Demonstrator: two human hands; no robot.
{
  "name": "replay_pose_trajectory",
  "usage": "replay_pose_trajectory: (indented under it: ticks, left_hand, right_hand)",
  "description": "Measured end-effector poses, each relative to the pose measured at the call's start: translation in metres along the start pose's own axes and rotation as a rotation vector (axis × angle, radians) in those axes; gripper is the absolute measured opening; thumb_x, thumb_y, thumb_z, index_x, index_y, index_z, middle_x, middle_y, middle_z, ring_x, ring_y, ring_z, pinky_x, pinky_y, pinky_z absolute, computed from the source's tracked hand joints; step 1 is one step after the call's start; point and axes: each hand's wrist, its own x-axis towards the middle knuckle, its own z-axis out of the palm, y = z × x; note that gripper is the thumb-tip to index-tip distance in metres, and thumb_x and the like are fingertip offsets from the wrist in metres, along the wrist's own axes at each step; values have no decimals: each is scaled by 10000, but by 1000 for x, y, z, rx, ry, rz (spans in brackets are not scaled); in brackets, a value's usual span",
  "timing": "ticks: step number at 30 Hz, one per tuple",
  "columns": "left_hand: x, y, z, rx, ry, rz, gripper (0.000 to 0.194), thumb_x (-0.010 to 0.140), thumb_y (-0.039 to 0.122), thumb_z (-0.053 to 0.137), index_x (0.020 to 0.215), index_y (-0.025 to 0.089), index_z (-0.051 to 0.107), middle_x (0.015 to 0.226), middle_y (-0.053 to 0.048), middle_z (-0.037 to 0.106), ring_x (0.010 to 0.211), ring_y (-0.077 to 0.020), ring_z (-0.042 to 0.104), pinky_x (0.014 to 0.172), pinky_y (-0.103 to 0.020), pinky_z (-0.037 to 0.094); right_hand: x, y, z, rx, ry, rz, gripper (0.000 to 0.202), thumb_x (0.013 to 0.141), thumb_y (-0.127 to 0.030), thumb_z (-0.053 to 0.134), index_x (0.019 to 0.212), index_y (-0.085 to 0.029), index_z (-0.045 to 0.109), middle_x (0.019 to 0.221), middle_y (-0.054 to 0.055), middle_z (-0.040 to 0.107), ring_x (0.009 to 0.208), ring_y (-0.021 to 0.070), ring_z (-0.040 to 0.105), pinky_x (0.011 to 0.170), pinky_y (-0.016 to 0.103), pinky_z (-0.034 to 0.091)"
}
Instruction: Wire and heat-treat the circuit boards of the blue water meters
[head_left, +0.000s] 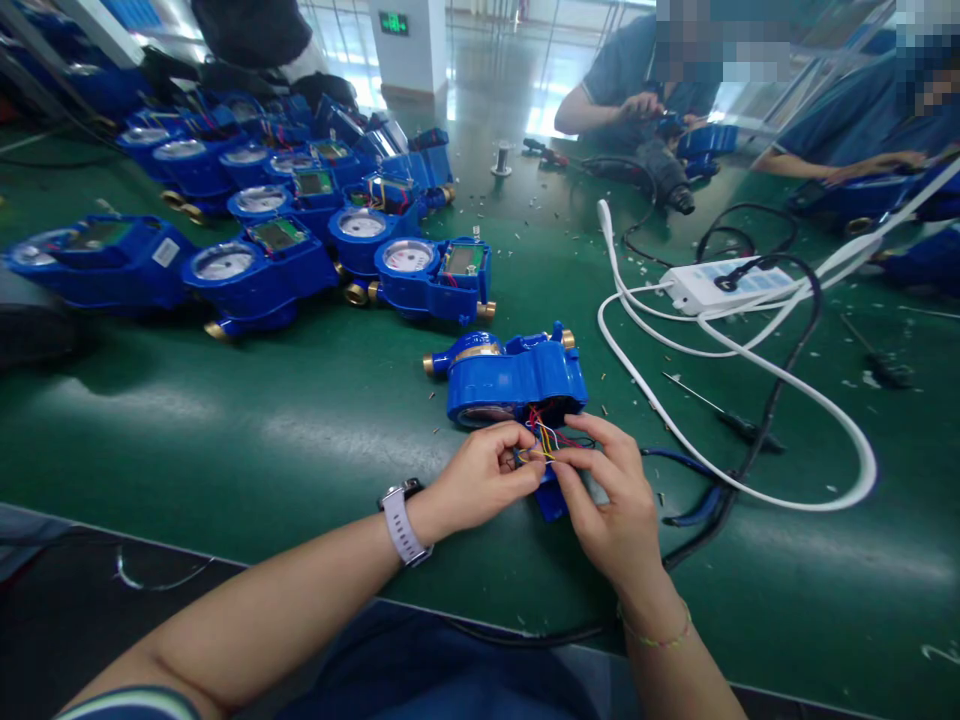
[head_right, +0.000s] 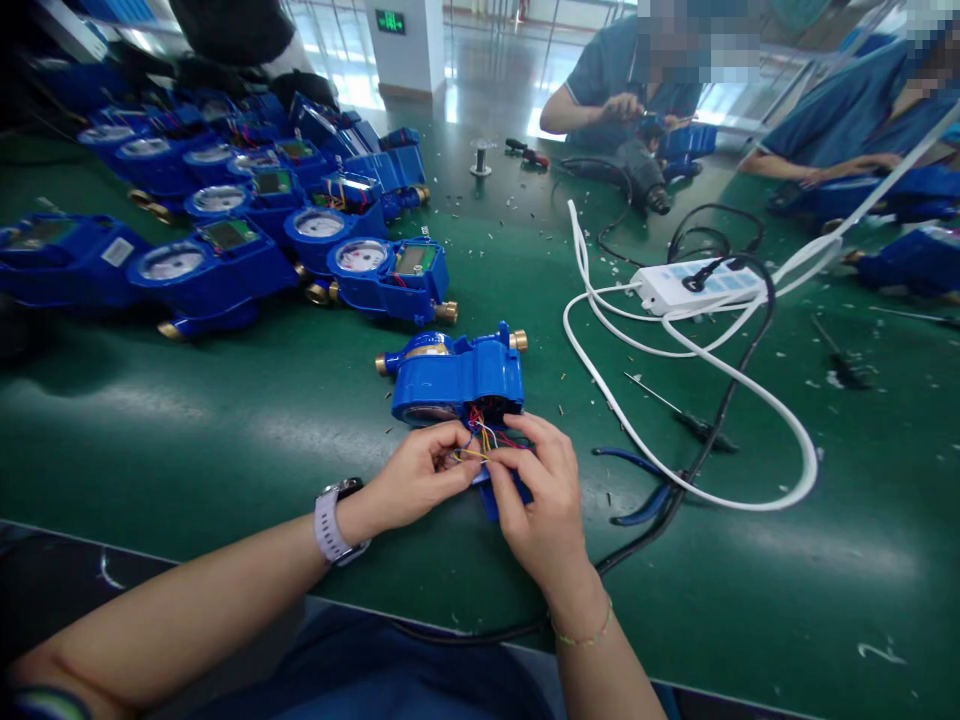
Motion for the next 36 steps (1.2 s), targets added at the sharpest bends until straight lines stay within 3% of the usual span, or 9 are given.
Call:
replay_pose_trajectory:
  ticks: [9,13,19,26,29,32,36]
  left_hand:
    - [-1,-1,-2,83,26,75,119,797,260,645,776,146,620,794,5,523,626,-89,441,548,-220,338]
    - [-1,1,-2,60,13,49,112,789,238,633,736,144,601,723,25,494,574,-75,405,513,-213,309]
    - [0,4,-1,-72,-23,10,151,789,252,614,706,155,533,619,56,433,558,-75,362,526,-215,289]
    - [3,0,-10,-156,-38,-129,261,721,346,705,828,137,591,617,47,509,510,-68,380,504,-219,288]
    - [1,1,-10,-170,-49,-121,216,731,311,705,810,129,619,639,31,532,532,-73,411,517,-218,314]
    - [0,3,-9,-160,-38,-12,159,749,268,702,788,120,656,761,-12,586,607,-87,474,565,-230,369]
    - [-1,3,-7,-53,0,84,130,768,256,707,795,130,710,843,-31,594,659,-97,486,569,-227,370]
  right_hand:
    - [-3,1,1,106,28,136,64,919,-165,628,885,-211,659,1082,62,667,1102,236,568,952,428,454]
    - [-4,0,1,151,35,211,75,919,-174,622,868,-218,654,1090,54,666,1060,229,594,928,428,470]
    - [-2,-4,5,147,2,112,106,926,-130,592,873,-213,633,1042,59,676,1106,242,566,947,450,462]
    - [-4,0,0,113,73,230,67,925,-162,562,893,-203,605,1086,89,652,1053,252,590,920,465,464]
    - [-3,-3,-1,61,116,106,164,900,-133,574,1048,-200,594,1182,116,618,1105,267,570,939,484,457]
    - [0,-8,0,8,59,-62,281,899,-108,578,1160,-210,587,1169,108,633,1131,281,561,962,511,439]
    - [2,-8,1,31,32,-33,135,911,-101,598,949,-230,608,844,14,670,876,227,621,917,483,432]
